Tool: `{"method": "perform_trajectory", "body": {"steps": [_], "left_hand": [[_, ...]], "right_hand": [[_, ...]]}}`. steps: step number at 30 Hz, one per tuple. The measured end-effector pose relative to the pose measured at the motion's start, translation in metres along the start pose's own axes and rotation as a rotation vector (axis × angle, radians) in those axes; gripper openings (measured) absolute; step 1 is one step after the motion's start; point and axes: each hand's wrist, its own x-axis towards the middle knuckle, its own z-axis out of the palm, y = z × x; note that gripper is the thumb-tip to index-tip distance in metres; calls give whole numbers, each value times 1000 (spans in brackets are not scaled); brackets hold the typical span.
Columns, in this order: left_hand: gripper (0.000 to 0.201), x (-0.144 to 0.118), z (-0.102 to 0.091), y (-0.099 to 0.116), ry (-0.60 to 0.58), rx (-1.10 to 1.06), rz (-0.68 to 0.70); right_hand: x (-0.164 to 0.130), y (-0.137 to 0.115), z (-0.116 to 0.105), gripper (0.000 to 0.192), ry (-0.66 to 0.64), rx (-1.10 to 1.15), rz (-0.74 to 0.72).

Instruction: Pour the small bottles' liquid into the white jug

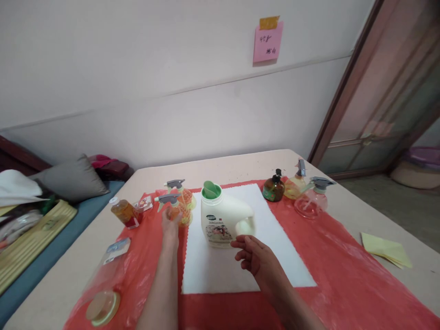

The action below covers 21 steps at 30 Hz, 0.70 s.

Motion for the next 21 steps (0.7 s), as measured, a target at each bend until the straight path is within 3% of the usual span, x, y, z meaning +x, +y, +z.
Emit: {"method": "perform_trajectory", "body": {"steps": [9,17,19,21], "left_hand": [[66,-10,-5,16,76,-45,-168],[28,-49,-5,50,205,-93,-230],[23,-59,-4,57,246,-108,-193],[22,-66,-5,63,302,-116,-23]], "right_hand": [[4,1,-2,49,-21,2,-7],[3,-6,0,47,-6,19,-64],[2,-10,2,47,14,10,-111],[2,-16,0,47,62,-2,-179]]}}
